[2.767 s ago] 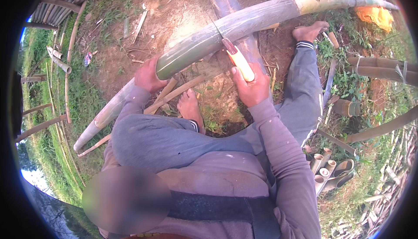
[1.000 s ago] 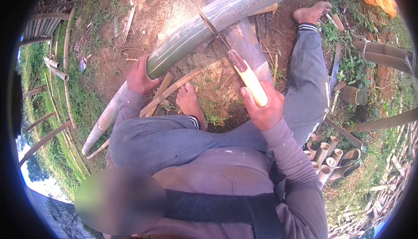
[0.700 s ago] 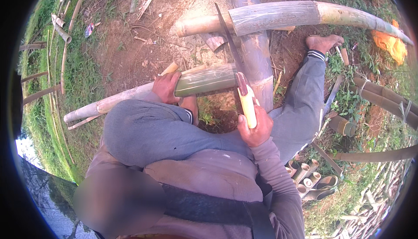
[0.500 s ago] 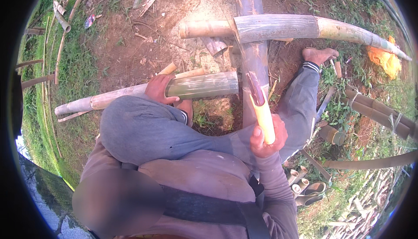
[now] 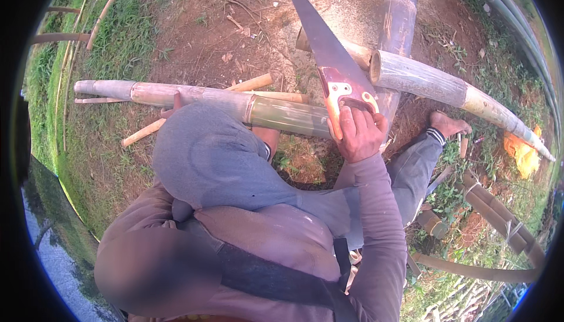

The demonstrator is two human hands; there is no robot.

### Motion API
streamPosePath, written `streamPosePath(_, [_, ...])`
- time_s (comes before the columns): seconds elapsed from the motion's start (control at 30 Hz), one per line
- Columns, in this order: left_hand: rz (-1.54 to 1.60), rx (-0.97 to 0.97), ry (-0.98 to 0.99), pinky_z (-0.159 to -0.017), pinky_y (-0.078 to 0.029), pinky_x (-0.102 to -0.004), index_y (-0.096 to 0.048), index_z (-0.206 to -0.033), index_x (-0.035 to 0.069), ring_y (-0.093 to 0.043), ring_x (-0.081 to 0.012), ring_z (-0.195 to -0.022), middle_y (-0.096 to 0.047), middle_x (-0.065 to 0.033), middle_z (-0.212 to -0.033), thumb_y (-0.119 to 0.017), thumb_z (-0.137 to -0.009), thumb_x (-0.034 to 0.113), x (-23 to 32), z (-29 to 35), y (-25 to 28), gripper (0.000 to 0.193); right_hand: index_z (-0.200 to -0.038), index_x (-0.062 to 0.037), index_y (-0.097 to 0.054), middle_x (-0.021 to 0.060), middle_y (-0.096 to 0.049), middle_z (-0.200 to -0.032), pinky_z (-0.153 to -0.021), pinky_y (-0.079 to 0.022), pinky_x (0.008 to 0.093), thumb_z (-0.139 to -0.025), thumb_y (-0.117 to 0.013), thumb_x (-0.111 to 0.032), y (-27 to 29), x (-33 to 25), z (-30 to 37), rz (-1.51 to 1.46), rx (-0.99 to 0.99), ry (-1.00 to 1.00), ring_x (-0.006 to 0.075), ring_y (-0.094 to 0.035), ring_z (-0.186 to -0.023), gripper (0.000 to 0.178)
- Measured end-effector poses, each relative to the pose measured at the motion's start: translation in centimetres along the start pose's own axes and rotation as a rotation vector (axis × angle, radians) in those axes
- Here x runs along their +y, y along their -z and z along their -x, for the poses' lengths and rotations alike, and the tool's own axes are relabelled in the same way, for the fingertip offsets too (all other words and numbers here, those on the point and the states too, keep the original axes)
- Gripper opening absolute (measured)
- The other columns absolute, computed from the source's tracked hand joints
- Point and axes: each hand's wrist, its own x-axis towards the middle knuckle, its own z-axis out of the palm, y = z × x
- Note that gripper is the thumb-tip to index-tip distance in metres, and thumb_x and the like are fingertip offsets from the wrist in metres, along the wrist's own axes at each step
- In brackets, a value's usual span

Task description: The person sits on the ground and uses a hand saw to cut long bamboo poles into shorter sections. They position the bamboo on a makeshift support, saw through it, and then move the cut pieces aside.

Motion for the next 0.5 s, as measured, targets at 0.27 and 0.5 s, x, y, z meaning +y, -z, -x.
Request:
streamPosePath(0.27, [0.617,-0.233,0.275,-0.103,-0.051,-0.04,-0.052,-0.137,-0.019,-0.064,-0.0313,-0.117,-0.063,-0.0263,-0.134,-0.095,-0.07,0.049,-0.9,-2.5,-2.8,0.104,-0.151,-0.0141,-0.052,0.0168,-0.05,-0.148,-0.117,-0.032,0.0572,-0.083,-0.084,-0.027,-4.9,-2.5,-1.2,0.14,-0.228,-0.392,0.0378,-0.046,-0.14,0.076])
streamPosePath(0.5, [0.738,-0.283,0.356,-0.099,-0.053,-0.0428,-0.061,-0.131,-0.012,-0.067,-0.0292,-0.108,-0.068,-0.0207,-0.126,-0.092,-0.072,0.038,2.3,0.9,-0.2,0.083,-0.152,0.0048,-0.043,0.0287,-0.045,-0.152,-0.122,-0.033,0.0523,-0.095,-0.072,-0.022,-5.5,-4.0,8.7,-0.25,-0.244,-0.768,0.0442,-0.043,-0.142,0.07])
